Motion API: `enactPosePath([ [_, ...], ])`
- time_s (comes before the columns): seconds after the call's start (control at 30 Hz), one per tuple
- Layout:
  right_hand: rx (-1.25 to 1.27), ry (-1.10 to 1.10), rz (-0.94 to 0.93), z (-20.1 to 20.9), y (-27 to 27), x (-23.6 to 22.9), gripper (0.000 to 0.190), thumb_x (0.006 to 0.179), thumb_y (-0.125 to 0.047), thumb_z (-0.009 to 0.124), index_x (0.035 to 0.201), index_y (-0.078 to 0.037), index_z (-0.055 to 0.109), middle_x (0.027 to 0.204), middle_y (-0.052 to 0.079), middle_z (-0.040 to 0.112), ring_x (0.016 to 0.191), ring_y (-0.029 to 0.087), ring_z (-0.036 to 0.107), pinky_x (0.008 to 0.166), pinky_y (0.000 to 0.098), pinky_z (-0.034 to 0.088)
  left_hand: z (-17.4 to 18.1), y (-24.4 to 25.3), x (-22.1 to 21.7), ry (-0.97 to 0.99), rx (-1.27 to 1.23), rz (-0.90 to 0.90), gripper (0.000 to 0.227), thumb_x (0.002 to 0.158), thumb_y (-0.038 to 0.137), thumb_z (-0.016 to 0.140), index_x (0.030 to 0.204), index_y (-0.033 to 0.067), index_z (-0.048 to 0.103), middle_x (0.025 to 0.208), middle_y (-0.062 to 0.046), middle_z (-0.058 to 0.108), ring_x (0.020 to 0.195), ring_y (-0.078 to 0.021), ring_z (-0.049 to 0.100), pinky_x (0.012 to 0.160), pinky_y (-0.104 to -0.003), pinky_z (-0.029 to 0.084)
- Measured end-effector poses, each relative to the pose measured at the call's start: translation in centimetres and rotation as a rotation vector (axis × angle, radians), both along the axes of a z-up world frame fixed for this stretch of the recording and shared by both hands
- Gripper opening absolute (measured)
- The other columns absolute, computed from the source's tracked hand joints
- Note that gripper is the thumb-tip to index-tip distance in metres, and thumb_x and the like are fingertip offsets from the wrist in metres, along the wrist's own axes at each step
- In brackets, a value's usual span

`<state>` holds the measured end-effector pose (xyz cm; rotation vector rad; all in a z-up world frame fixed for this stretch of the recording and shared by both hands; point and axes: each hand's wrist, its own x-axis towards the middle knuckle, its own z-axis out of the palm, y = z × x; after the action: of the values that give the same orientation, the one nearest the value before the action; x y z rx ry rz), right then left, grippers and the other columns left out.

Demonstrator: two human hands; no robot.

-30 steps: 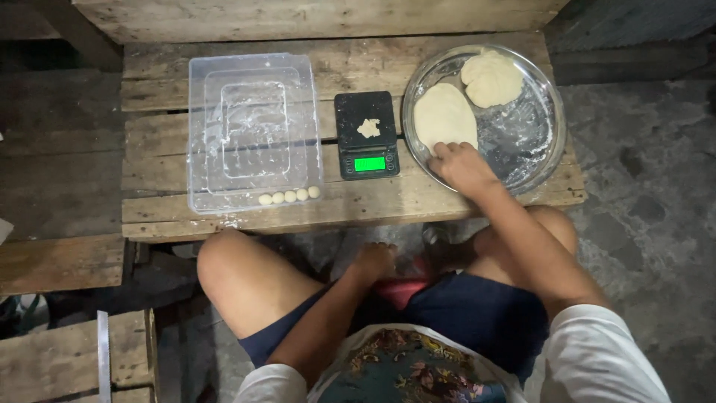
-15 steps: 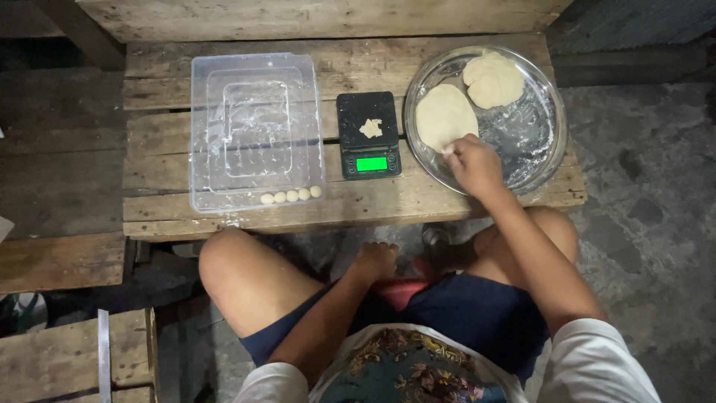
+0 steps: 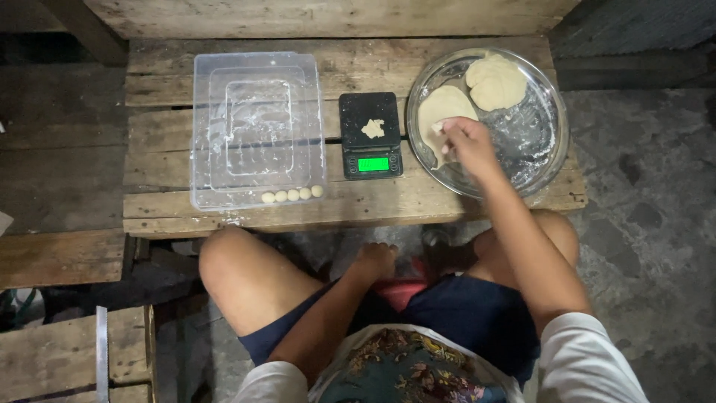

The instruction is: The person portions dough from a large mass on a metal tray, weighs each piece on a digital scale, rolls it into a ball, and places it in a plastic container. The process is repeated multiple times.

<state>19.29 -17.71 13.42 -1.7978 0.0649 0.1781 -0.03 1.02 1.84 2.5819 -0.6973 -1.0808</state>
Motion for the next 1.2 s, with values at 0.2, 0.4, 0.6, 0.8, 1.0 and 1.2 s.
enactPosePath([
  [0.2, -0.285, -0.340, 0.146, 0.8, 4.9, 2.4, 0.008, 0.086, -0.014, 0.080, 0.093, -0.010, 0.081, 0.075, 0.012, 0.066, 0.069, 0.018, 0.061, 0.064, 0.0324, 0.052, -0.4, 0.1, -0.2, -0.095, -0.060, 0.027, 0.035, 0.092, 0.022, 0.053, 0.118, 0.0017, 0.066, 0.104, -0.020, 0.073, 0.098, -0.0383, 0.073, 0.085, -0.052, 0.056],
  [0.4, -0.353, -0.296, 0.176, -1.5, 7.7, 5.0, 0.007, 0.081, -0.017, 0.083, 0.087, -0.013, 0.080, 0.069, 0.002, 0.066, 0.062, 0.013, 0.059, 0.057, 0.0300, 0.050, -2.7, -0.1, 0.0, -0.118, -0.101, 0.026, 0.036, 0.093, 0.024, 0.055, 0.118, 0.0014, 0.066, 0.106, -0.021, 0.073, 0.099, -0.0387, 0.073, 0.085, -0.053, 0.057],
  [0.6, -0.480, -0.300, 0.205, -1.0, 9.6, 5.1, 0.011, 0.088, -0.009, 0.074, 0.097, -0.011, 0.081, 0.077, 0.011, 0.073, 0.071, 0.030, 0.072, 0.067, 0.0400, 0.054, -3.8, -1.4, 0.2, -0.099, -0.045, 0.018, 0.041, 0.095, 0.019, 0.051, 0.131, 0.0032, 0.062, 0.113, -0.020, 0.072, 0.107, -0.0377, 0.071, 0.091, -0.052, 0.053],
  [0.8, -0.521, -0.333, 0.189, -0.7, 10.3, 4.9, 0.013, 0.089, -0.011, 0.075, 0.102, -0.011, 0.079, 0.077, 0.008, 0.073, 0.072, 0.025, 0.070, 0.069, 0.0380, 0.054, -0.6, -0.9, -0.1, -0.018, -0.051, 0.001, 0.049, 0.097, 0.023, 0.053, 0.142, 0.0044, 0.054, 0.119, -0.021, 0.069, 0.111, -0.0391, 0.068, 0.093, -0.054, 0.051],
  [1.0, -0.602, -0.273, 0.217, -0.8, 10.9, 5.2, 0.016, 0.095, -0.015, 0.068, 0.108, -0.017, 0.077, 0.091, 0.007, 0.077, 0.085, 0.033, 0.073, 0.079, 0.0465, 0.057, -3.3, -1.6, 0.2, -0.033, -0.073, 0.008, 0.044, 0.100, 0.017, 0.044, 0.139, 0.0014, 0.057, 0.116, -0.024, 0.070, 0.109, -0.0396, 0.068, 0.093, -0.056, 0.050],
  [1.2, -0.588, -0.306, 0.194, -2.8, 10.5, 6.0, 0.018, 0.095, -0.009, 0.064, 0.105, -0.016, 0.078, 0.088, 0.006, 0.078, 0.072, 0.026, 0.074, 0.075, 0.0447, 0.057, -3.6, -1.4, -0.1, -0.065, -0.130, 0.025, 0.042, 0.100, 0.013, 0.041, 0.136, -0.0004, 0.058, 0.114, -0.025, 0.070, 0.108, -0.0412, 0.069, 0.092, -0.057, 0.050],
])
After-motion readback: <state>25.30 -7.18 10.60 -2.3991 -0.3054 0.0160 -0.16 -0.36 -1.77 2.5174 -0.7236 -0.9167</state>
